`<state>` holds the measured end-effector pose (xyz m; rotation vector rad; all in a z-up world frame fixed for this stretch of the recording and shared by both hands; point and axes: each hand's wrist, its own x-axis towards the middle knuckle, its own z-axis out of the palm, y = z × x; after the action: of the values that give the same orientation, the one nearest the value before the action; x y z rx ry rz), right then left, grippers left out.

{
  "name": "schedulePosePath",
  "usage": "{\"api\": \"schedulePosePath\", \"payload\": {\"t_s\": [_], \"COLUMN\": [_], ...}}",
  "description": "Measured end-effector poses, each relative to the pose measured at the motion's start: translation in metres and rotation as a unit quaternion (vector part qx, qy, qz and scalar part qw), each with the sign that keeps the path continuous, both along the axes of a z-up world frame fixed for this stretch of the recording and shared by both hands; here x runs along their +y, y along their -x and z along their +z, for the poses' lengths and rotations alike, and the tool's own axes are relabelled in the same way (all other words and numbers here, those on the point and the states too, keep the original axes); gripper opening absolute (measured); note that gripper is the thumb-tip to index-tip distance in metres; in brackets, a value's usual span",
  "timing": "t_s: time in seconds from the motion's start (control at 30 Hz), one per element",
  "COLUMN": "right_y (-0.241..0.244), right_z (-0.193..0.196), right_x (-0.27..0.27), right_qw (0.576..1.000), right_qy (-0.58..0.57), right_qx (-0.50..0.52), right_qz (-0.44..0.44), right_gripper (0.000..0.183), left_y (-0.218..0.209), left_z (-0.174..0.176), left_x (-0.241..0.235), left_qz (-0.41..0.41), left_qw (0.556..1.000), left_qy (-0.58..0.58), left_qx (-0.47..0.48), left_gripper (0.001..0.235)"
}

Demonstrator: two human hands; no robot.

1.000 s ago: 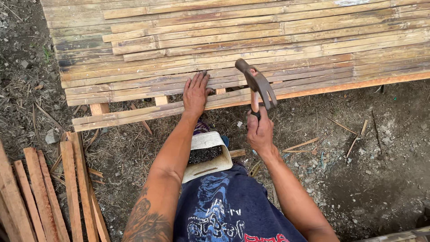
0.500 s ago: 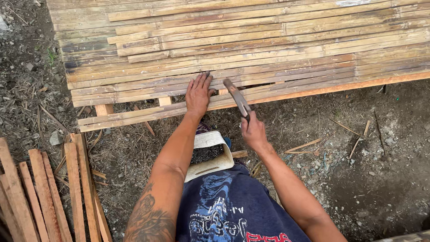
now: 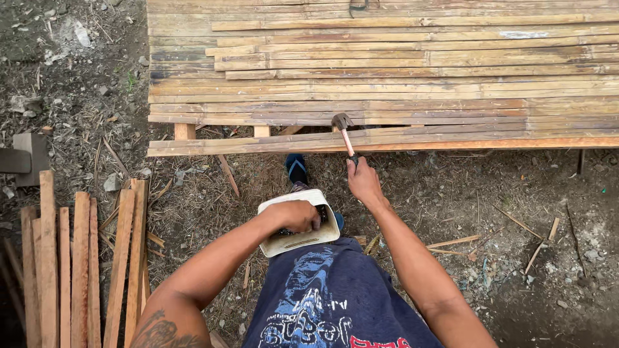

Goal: The person hammers nails into a wooden pallet using a hammer. They repeatedly pick nails from a container held in the left hand and drive them into the slats of the pallet with the right hand.

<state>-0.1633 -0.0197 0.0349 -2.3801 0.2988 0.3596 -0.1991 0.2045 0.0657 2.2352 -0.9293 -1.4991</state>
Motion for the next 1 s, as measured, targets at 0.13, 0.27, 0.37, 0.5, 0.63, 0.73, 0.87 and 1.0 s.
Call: {"api": "schedulePosePath", "payload": {"t_s": [0.13,0.27,0.37,0.5,0.63,0.73,0.87,1.0], "right_y": [0.002,0.002,-0.003,-0.019,-0.033,-0.04,-0.04,-0.035], "right_z": [0.005,0.018,0.031,0.042,0.041,0.033,0.028,0.029], "right_x": [0.018,0.04,0.056,0.074,0.097,0.115,0.127,0.135], "right_qw": [0.998,0.996,0.996,0.995,0.994,0.995,0.996,0.998], "right_qy": [-0.016,-0.034,-0.052,-0.073,-0.065,-0.051,-0.049,-0.035], "right_qx": [0.026,0.007,0.014,-0.014,-0.007,0.011,0.039,0.033], "right_qz": [0.046,0.079,0.069,0.067,0.085,0.087,0.058,0.047], "right_gripper": [0.04,0.038,0.038,0.036,0.039,0.04,0.038,0.037], "left_y": [0.059,0.057,0.054,0.043,0.025,0.004,-0.068,-0.149], "left_z": [-0.038,-0.072,-0.078,-0.052,-0.002,0.032,0.041,0.012], "left_x": [0.005,0.03,0.047,0.074,0.097,0.114,0.134,0.157], "left_qz": [-0.081,-0.035,-0.02,0.049,0.126,0.181,0.288,0.444], "left_qw": [0.933,0.958,0.942,0.958,0.964,0.948,0.876,0.767], "left_qy": [-0.038,-0.034,-0.027,-0.021,0.014,0.131,0.226,0.264], "left_qx": [-0.349,-0.281,-0.335,-0.282,-0.233,-0.228,-0.315,-0.38], "left_gripper": [0.03,0.036,0.031,0.033,0.029,0.029,0.028,0.017]}}
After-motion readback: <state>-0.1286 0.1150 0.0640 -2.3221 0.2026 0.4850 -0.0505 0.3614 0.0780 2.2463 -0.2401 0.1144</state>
